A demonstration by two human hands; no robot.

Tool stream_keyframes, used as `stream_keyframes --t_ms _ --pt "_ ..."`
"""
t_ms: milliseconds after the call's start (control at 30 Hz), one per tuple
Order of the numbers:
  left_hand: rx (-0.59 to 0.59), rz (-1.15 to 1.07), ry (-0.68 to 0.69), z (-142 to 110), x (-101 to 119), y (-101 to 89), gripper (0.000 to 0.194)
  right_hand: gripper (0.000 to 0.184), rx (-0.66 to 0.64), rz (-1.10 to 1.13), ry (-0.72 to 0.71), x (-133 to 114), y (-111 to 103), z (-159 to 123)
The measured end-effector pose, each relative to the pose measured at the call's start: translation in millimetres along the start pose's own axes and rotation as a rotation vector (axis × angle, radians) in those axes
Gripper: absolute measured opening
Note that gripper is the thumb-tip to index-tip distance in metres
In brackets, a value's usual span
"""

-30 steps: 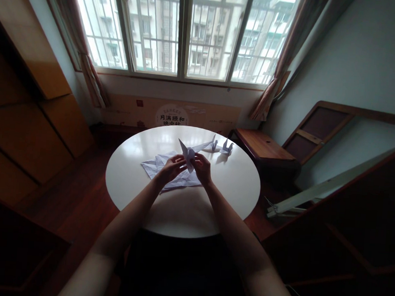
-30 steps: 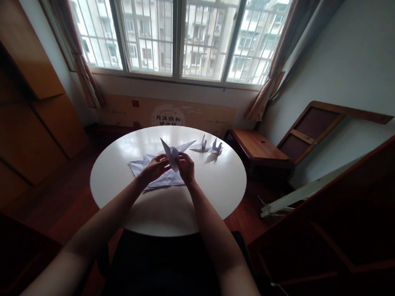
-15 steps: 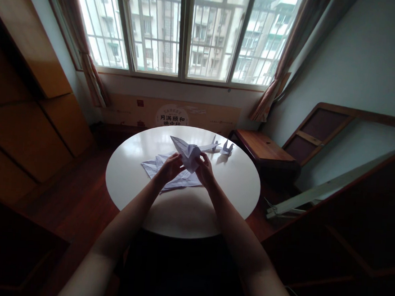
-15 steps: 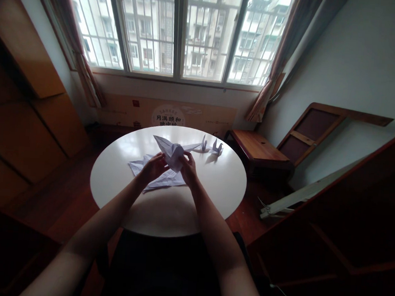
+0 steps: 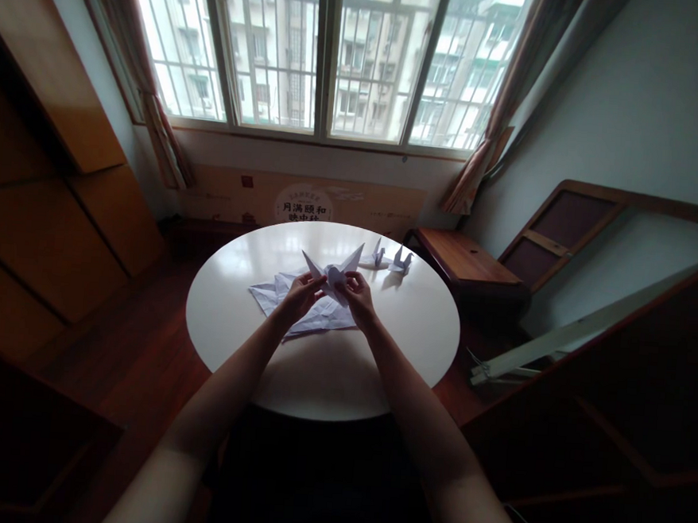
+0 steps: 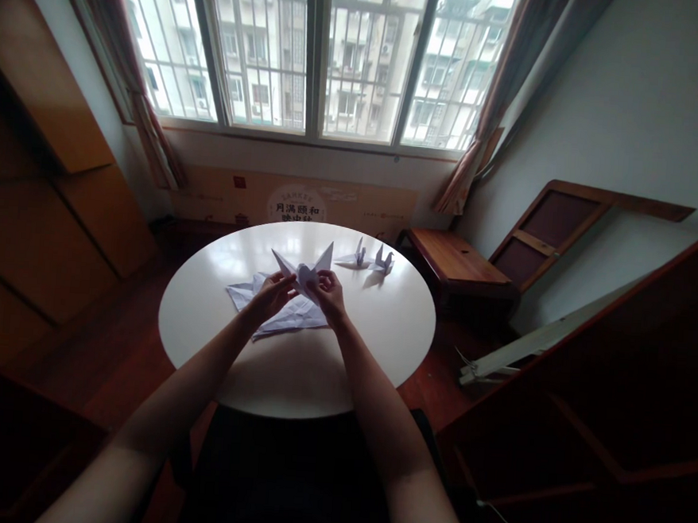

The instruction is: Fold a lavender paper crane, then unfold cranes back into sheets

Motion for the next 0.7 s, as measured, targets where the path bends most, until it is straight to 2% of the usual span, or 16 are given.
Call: stream_keyframes --t_ms 167,300,500,700 --pt "0.111 -0.048 0.011 4.3 -0.5 -2.3 0.026 0.044 0.030 0.023 -0.061 -3.1 -0.3 0.4" --pt "0.148 -0.084 0.016 6.5 0.9 -2.7 0.022 0.041 0.053 0.076 -0.040 -7.1 1.9 -1.0" --pt "0.137 -0.108 0.076 9.1 0.6 -2.7 0.014 0.042 0.100 0.123 -0.014 -13.7 6.9 -4.5" --pt "0.124 -0.138 0.116 8.8 2.6 -6.6 0.016 0.039 0.020 0.098 -0.029 -17.1 7.1 -6.8"
Point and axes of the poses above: each hand's wrist, its own z-axis towards the middle knuckle, its own y-axis out of the palm, x = y × z, the point moved 1 cm from there along z, towards the middle knuckle, and after that the axes turned 12 degrees about z, right-handed, at the moved point
